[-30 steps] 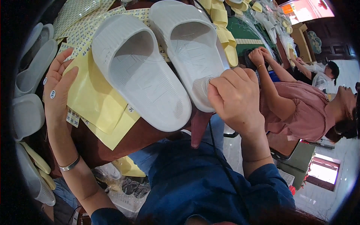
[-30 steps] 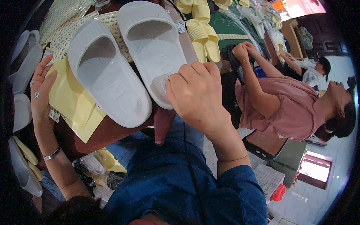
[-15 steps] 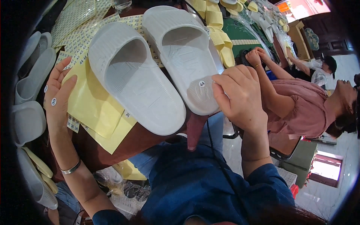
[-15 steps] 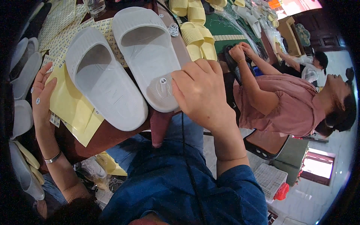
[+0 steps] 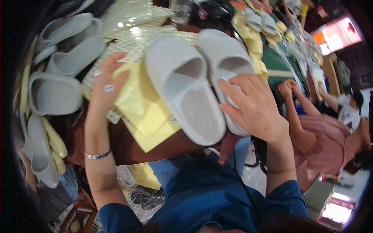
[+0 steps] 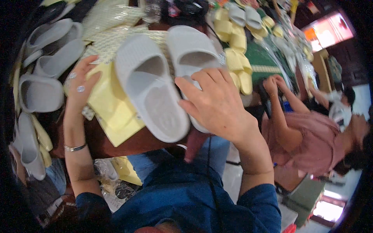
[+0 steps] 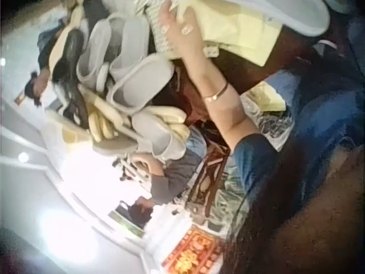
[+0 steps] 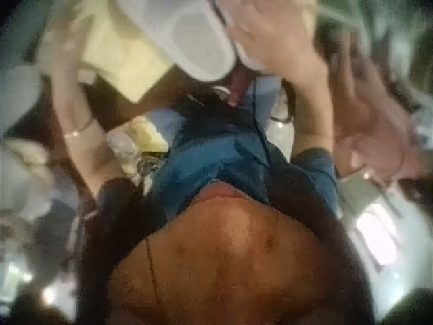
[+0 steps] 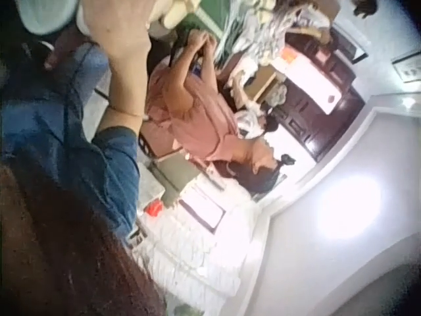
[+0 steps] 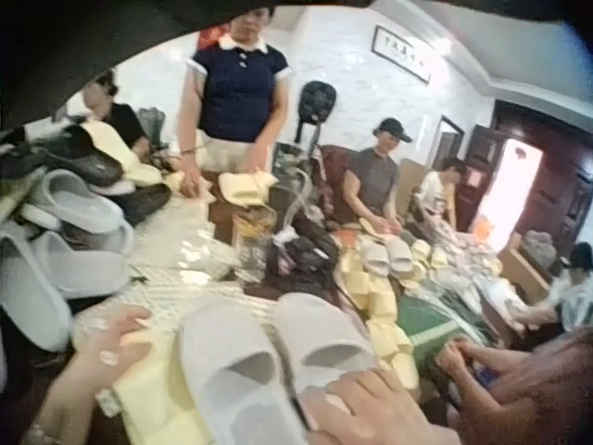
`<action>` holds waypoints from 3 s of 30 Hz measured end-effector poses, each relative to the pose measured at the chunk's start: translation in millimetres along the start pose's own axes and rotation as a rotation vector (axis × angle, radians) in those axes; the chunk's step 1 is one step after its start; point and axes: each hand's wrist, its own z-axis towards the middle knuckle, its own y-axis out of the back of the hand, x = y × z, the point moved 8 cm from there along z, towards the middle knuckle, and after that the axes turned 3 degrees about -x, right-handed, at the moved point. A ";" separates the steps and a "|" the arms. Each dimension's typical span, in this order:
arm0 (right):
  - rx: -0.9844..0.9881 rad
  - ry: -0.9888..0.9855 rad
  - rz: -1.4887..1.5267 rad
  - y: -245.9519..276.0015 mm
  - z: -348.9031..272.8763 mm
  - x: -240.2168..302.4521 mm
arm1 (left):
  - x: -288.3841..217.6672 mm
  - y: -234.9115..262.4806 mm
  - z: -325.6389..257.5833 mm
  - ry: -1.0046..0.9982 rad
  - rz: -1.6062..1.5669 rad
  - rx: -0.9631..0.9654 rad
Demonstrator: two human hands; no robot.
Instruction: Applying size labels to the inside of slippers in a shoe manufacturing facility.
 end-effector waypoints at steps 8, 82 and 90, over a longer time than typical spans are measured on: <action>0.166 0.063 -0.111 -55.3 43.1 -3.6 | -16.4 1.5 -4.6 -0.067 0.244 -0.064; -0.178 -1.252 0.106 -201.1 -238.4 -388.3 | 13.2 2.3 4.2 0.124 0.099 0.048; -0.344 -1.304 0.326 -243.0 -220.9 -397.6 | 21.7 10.9 2.1 0.149 0.157 0.022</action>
